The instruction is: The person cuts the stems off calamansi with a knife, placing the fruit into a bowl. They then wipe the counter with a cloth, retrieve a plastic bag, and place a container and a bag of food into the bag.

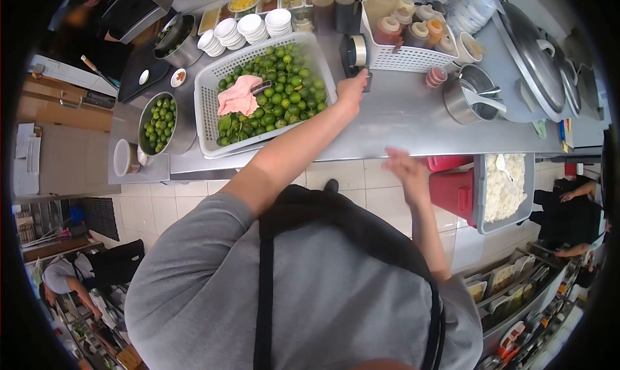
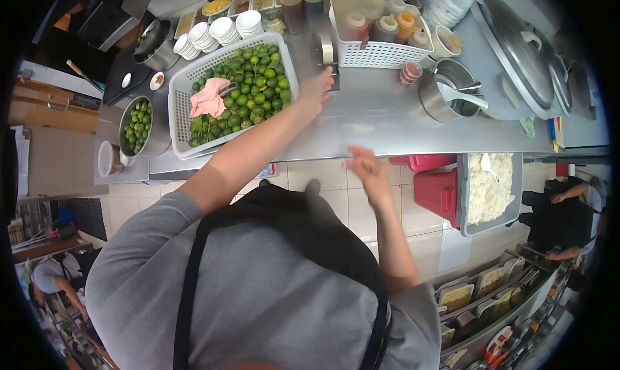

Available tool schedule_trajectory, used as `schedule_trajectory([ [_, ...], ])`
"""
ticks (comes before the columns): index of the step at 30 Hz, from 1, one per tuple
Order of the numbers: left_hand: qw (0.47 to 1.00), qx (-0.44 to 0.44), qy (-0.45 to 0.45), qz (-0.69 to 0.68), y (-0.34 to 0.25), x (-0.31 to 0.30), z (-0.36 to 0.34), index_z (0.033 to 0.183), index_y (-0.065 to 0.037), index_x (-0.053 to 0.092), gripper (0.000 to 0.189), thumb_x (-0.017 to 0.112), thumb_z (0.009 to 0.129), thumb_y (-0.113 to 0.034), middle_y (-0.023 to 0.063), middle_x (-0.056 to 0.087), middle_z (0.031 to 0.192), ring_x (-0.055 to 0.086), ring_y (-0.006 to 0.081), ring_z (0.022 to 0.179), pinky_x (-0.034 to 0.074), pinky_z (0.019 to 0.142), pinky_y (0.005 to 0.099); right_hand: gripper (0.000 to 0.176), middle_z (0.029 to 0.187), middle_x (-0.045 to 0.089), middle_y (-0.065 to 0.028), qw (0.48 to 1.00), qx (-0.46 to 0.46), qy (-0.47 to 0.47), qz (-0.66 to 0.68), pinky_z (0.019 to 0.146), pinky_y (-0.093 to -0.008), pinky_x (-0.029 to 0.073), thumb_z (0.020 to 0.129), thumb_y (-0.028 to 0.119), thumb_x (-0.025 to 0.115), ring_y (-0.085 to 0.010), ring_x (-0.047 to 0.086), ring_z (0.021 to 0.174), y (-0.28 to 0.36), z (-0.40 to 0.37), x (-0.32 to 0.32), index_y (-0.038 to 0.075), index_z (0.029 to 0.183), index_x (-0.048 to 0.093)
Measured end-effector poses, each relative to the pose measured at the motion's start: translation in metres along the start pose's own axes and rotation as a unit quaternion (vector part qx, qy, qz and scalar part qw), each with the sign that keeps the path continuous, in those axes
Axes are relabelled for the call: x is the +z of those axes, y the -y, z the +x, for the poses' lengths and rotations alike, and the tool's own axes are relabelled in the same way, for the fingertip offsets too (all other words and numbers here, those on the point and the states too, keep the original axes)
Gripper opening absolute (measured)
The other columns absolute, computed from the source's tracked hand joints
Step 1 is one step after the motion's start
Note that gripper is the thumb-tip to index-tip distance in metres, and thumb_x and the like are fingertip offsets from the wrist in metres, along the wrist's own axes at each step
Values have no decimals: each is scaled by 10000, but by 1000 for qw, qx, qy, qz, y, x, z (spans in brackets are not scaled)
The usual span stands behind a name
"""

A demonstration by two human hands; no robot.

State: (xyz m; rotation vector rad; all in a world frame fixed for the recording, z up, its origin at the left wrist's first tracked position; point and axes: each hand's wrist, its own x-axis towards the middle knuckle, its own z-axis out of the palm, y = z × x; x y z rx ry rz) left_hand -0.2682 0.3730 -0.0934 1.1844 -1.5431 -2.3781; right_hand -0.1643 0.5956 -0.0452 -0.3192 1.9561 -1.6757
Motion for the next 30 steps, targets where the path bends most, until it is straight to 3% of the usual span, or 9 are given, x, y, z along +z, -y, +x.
schedule_trajectory([
  [5,974,121,-44,186,13,3,4,822,-69,657,202,680,736,-251,74,652,864,588,184,838,441,743,316,144,1112,547,-84,999,19,-21,21,881,-313,372,808,157,613,-189,466,1080,-22,-33,13,35,764,674],
  [7,928,191,-131,291,18,5,13,716,-64,666,169,688,707,-231,95,656,760,613,226,741,457,692,327,126,1110,548,-81,1000,8,-25,2,868,-308,375,796,143,624,-185,469,1070,-14,-31,16,35,754,673],
  [10,884,242,-124,380,29,0,28,720,-64,665,150,688,681,-207,114,648,756,616,250,732,465,667,350,110,1109,547,-90,999,-34,-19,-35,855,-294,372,791,127,629,-188,467,1069,-1,-31,18,35,754,677],
  [13,904,313,-84,279,10,7,26,729,-68,650,148,706,679,-195,88,642,762,610,204,719,470,654,325,105,1108,547,-89,999,-33,-11,-23,847,-281,378,797,111,627,-168,478,1051,9,-39,19,25,764,677],
  [16,954,271,126,10,-75,-19,-32,877,-58,632,151,679,737,-91,30,622,814,585,125,741,461,636,264,97,1078,564,-83,1000,24,13,-13,825,-257,397,811,92,618,-143,510,994,14,-35,35,12,809,673],
  [18,938,284,176,-88,-129,-64,-71,911,-16,621,180,665,736,-18,45,622,813,574,103,728,451,627,226,86,966,604,-63,999,-30,15,18,778,-229,421,813,62,614,-115,546,879,24,-20,61,2,853,662],
  [20,915,367,148,-81,-163,-128,-83,938,-7,619,217,673,728,-20,56,630,801,575,111,704,455,640,231,95,858,625,-43,997,-26,73,7,752,-215,433,807,23,609,-116,566,802,41,-1,98,2,889,654],
  [25,867,493,-56,-53,-214,-333,-127,1021,0,589,299,658,731,-20,79,642,842,596,130,747,470,691,258,123,860,641,-57,957,-108,264,-56,695,-228,463,792,24,621,-90,582,752,89,44,243,-16,906,642],
  [30,857,472,-197,-66,-223,-566,-179,1029,-8,579,304,675,740,-13,69,641,840,603,128,760,480,698,242,136,780,639,-33,892,-122,434,-41,626,-216,445,800,87,631,-74,568,682,105,53,441,1,904,653],
])
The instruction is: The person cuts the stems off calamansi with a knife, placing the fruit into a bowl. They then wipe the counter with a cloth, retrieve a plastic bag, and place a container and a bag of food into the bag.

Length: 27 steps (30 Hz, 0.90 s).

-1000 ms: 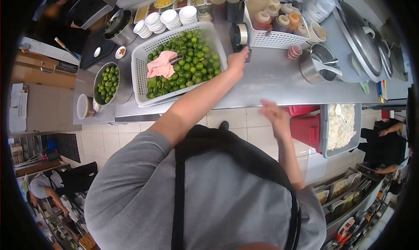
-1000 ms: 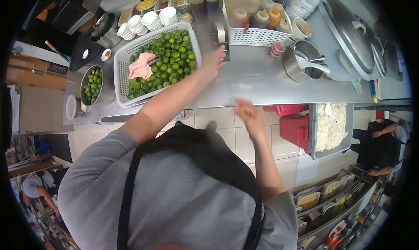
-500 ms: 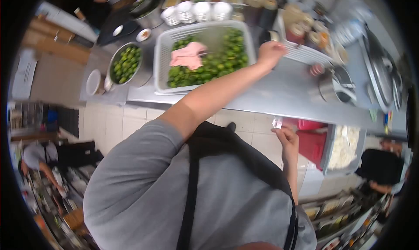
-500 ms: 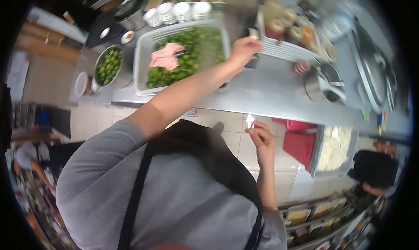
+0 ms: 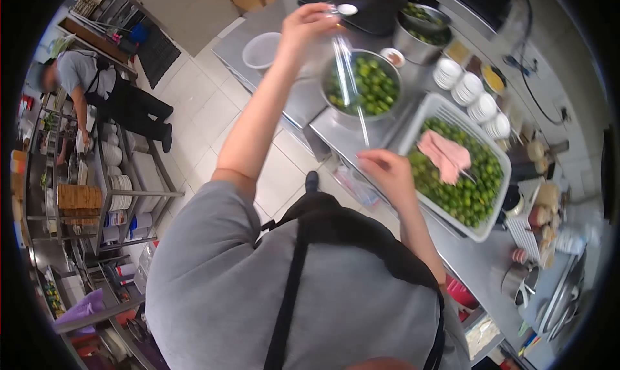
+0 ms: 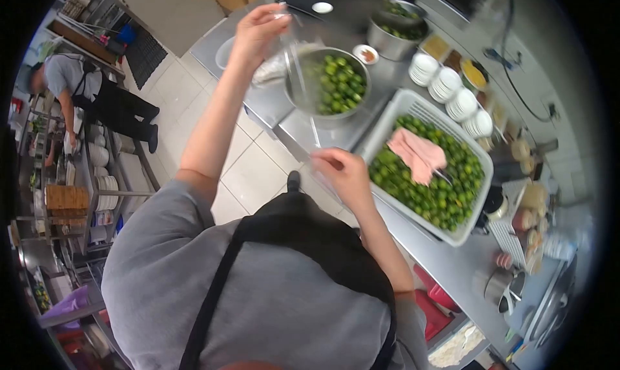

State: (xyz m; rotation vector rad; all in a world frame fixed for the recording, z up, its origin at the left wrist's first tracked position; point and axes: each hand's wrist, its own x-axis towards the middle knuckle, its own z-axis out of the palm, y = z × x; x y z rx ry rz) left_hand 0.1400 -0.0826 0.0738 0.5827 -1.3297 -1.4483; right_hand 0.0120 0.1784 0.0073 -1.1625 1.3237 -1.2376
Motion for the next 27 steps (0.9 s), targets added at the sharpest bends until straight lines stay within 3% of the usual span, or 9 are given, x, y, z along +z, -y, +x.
schedule_trajectory([
  [4,995,-34,-54,79,13,-159,68,979,-7,581,269,676,727,8,67,641,828,608,140,751,486,695,247,203,740,633,-36,994,61,79,51,588,-207,425,796,186,651,-67,554,652,-16,125,88,4,884,663],
  [9,982,-101,-85,133,41,-264,144,974,7,567,267,677,731,-10,67,624,848,601,145,777,486,710,256,254,669,603,-18,984,142,67,78,541,-170,386,805,267,648,-57,519,587,-54,248,169,14,793,653],
  [13,959,-197,-76,188,117,-321,181,1001,4,557,304,685,726,-23,67,619,855,598,152,765,495,713,263,296,672,603,-22,977,194,48,72,526,-175,403,785,298,669,-67,526,576,-97,297,202,3,778,646],
  [18,914,-349,-31,205,179,-357,180,1047,-19,555,292,638,768,-43,72,620,906,613,159,804,520,689,285,328,595,605,-28,982,186,25,-5,514,-183,436,764,339,679,-68,535,527,-132,325,208,21,684,659],
  [20,879,-436,93,169,180,-358,177,1081,-40,551,296,613,793,-70,66,618,940,614,149,829,517,710,278,338,581,610,-51,973,208,7,-101,511,-216,448,744,361,689,-107,558,523,-135,338,210,31,674,665],
  [22,871,-438,128,181,177,-357,180,1085,-45,554,298,613,798,-96,66,617,958,613,147,831,513,717,278,349,568,614,-73,953,228,-9,-197,508,-250,460,725,383,700,-146,581,519,-143,352,208,41,664,672],
  [24,862,-442,161,192,179,-356,176,1090,-49,556,302,614,802,-123,66,617,976,612,144,833,509,723,279,382,595,620,-120,902,35,-40,-429,537,-349,477,666,437,716,-258,609,566,-163,357,205,58,697,684],
  [25,856,-438,162,223,181,-354,175,1091,-45,560,310,617,801,-138,72,617,984,610,149,846,505,728,285,402,654,629,-136,897,55,-41,-437,575,-407,473,638,471,708,-325,606,618,-152,359,206,82,740,691],
  [27,847,-437,166,253,188,-358,171,1092,-41,563,319,621,799,-154,78,618,992,609,155,859,501,734,292,399,672,635,-132,881,57,-37,-469,584,-405,475,647,469,703,-319,611,630,-149,361,206,82,744,692],
])
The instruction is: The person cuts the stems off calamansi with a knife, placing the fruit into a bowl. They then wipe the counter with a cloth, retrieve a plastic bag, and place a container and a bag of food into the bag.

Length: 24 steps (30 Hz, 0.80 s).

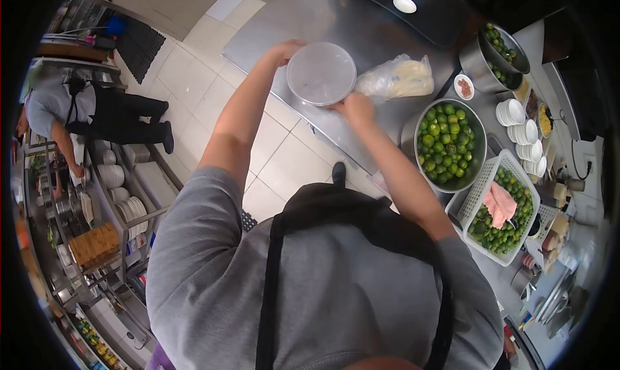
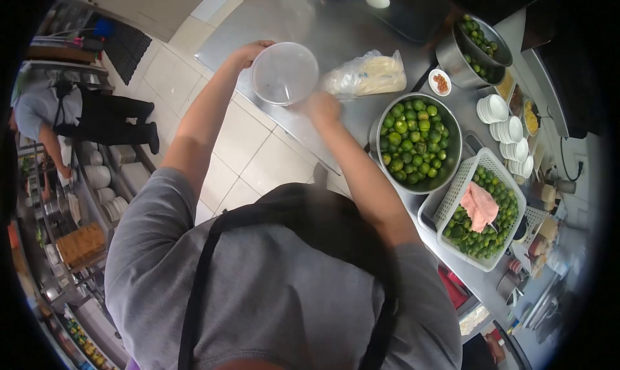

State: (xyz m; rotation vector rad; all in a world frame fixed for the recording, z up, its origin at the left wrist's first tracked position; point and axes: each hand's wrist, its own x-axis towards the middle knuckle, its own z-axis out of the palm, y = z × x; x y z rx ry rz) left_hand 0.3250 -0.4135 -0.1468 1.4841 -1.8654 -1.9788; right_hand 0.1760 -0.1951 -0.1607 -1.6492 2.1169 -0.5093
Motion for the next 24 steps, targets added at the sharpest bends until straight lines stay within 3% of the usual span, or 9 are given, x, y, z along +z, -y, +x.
schedule_trajectory([
  [2,999,29,8,23,6,1,2,1053,-44,612,337,617,788,-253,111,629,963,596,197,873,487,718,317,396,689,641,-128,999,0,-1,-38,593,-404,477,656,467,697,-313,617,642,2,1,-5,82,748,692],
  [6,999,49,-13,-9,4,11,-12,1025,-34,629,332,632,769,-246,120,630,960,595,192,857,482,696,313,386,718,643,-142,1000,-3,24,-17,615,-404,479,673,460,685,-312,624,674,4,-1,-7,84,758,693],
  [10,998,32,-48,40,19,0,8,1032,-38,629,317,627,782,-233,91,641,919,598,158,797,479,646,290,347,692,638,-134,999,-12,34,-39,614,-400,472,698,430,678,-292,625,675,-8,-8,-2,87,751,686],
  [12,994,38,-55,81,12,-15,12,1031,-48,624,297,615,805,-241,55,638,882,582,113,766,463,620,258,321,661,626,-125,993,-9,108,-34,599,-403,456,721,398,670,-281,612,648,0,-23,-21,77,726,672],
  [15,993,66,-96,-26,-10,-25,-13,997,-106,612,254,607,818,-286,-30,601,824,484,30,639,393,557,171,288,644,608,-126,978,-32,127,160,609,-395,442,741,351,666,-268,588,621,13,-74,-94,65,717,660],
  [19,975,113,-185,-40,-47,-38,-51,1068,-152,591,312,623,812,-328,-13,632,953,524,51,745,424,675,201,206,765,628,-88,966,-95,18,241,622,-312,460,766,257,664,-216,602,680,-37,-138,-193,56,811,667],
  [21,967,149,-196,-62,-56,-47,-67,1098,-149,593,328,612,823,-327,-12,619,976,528,56,777,418,682,207,228,775,641,-93,967,-75,-96,222,645,-347,468,759,293,657,-252,615,703,-83,-175,-239,70,802,672],
  [23,947,186,-250,-75,-65,-40,-86,1109,-129,586,359,615,826,-348,-3,609,993,522,66,798,413,690,216,238,797,647,-91,969,7,-206,137,644,-322,473,746,274,663,-247,616,706,-132,-221,-284,56,841,667],
  [24,941,195,-265,-76,-73,-31,-98,1109,-124,584,368,618,823,-353,2,606,1000,521,69,803,412,688,217,235,787,650,-92,930,112,-219,274,638,-297,476,755,244,658,-208,616,692,-163,-250,-301,48,883,661],
])
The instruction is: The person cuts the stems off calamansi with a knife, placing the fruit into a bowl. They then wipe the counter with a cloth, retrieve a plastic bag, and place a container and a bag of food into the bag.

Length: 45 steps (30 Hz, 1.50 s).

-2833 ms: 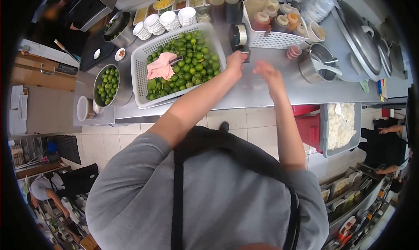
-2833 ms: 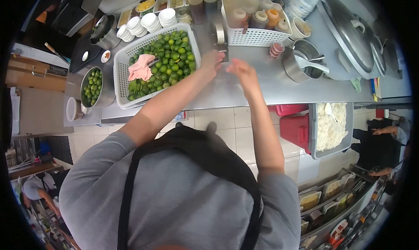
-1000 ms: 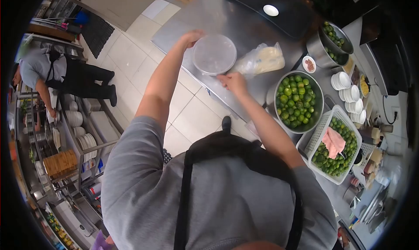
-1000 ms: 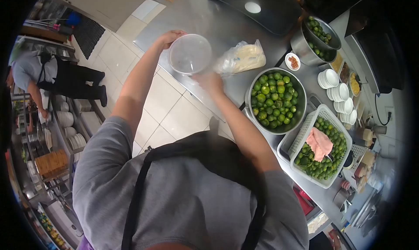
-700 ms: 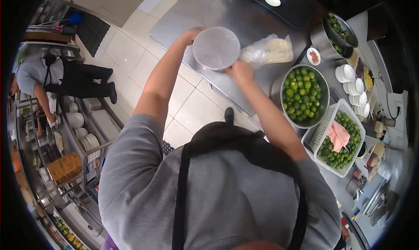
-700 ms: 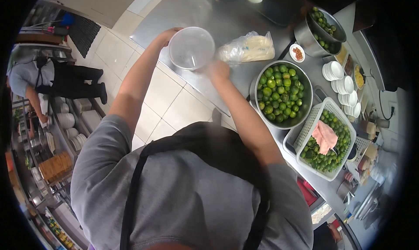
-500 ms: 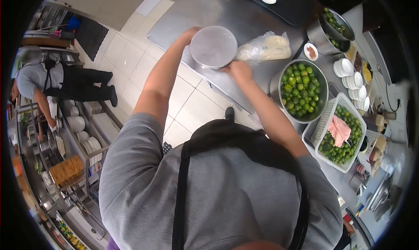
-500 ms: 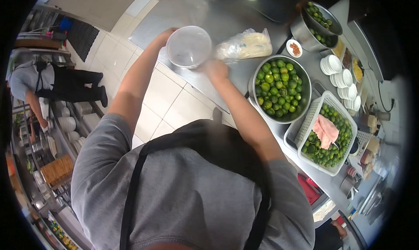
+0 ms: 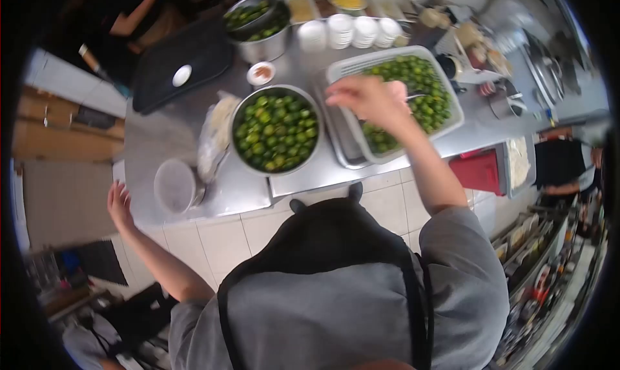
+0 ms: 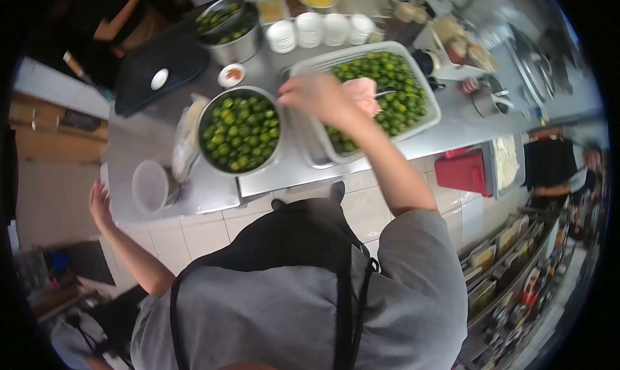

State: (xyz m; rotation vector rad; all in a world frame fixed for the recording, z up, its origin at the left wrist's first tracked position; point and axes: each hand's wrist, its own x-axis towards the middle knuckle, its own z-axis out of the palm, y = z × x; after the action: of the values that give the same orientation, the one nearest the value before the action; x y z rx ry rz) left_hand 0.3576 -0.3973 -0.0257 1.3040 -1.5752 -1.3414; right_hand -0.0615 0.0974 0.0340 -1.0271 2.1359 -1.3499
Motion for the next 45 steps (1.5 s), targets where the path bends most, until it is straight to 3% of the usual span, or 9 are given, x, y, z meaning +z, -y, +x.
schedule_trajectory([
  [1,1000,10,-18,-3,-9,6,-11,1109,-119,583,376,621,821,-358,8,604,1007,521,73,809,411,686,218,239,777,654,-94,985,122,-34,121,632,-273,479,763,214,652,-168,616,678,-21,-11,-42,40,926,654],
  [7,995,91,-25,-28,-70,99,-75,1100,-102,584,363,609,836,-350,20,594,994,515,81,808,401,672,208,249,693,631,-67,920,77,-350,-158,579,-251,448,766,204,674,-108,577,623,-141,-81,-259,37,950,650],
  [15,965,176,169,98,-128,361,-256,1035,-49,599,260,603,850,-232,11,600,869,526,69,725,401,610,200,150,726,648,-124,887,128,-335,-291,630,-311,484,751,160,664,-205,621,679,-303,-138,-381,52,855,671],
  [19,953,178,231,80,-139,456,-300,1012,-42,597,235,612,843,-204,6,597,849,529,67,704,396,579,195,172,751,650,-147,922,183,-321,-114,667,-333,482,739,155,667,-231,632,711,-262,-116,-457,60,883,673],
  [21,947,163,253,108,-150,485,-321,1018,-43,594,234,610,843,-198,6,594,851,534,68,703,400,579,196,191,731,655,-127,916,42,-343,-203,648,-305,469,780,167,629,-178,625,675,-235,-99,-504,35,915,662],
  [33,959,154,183,152,-182,487,-378,1044,-18,569,259,612,836,-166,0,589,867,528,64,713,402,602,184,312,1029,619,-131,654,80,-579,-480,815,-383,468,773,374,607,-323,595,924,-240,45,-825,138,968,669],
  [36,963,139,161,166,-187,486,-389,1031,-24,575,259,614,839,-193,-11,591,850,527,62,713,402,596,185,397,1012,624,-134,712,182,-421,-532,825,-405,465,766,402,610,-307,593,948,-266,63,-875,108,1032,632],
  [43,968,139,129,167,-203,505,-393,1015,-34,587,246,611,842,-208,-15,593,832,536,64,703,406,590,190,281,1011,617,-125,643,-53,-614,-454,762,-409,487,790,359,576,-344,588,915,-229,76,-881,153,974,626],
  [45,967,143,140,157,-202,518,-392,1019,-30,586,247,608,841,-199,-9,596,848,540,66,703,409,593,195,298,1051,603,-126,631,-22,-513,-581,781,-395,472,795,353,580,-330,577,934,-243,88,-897,135,994,617],
])
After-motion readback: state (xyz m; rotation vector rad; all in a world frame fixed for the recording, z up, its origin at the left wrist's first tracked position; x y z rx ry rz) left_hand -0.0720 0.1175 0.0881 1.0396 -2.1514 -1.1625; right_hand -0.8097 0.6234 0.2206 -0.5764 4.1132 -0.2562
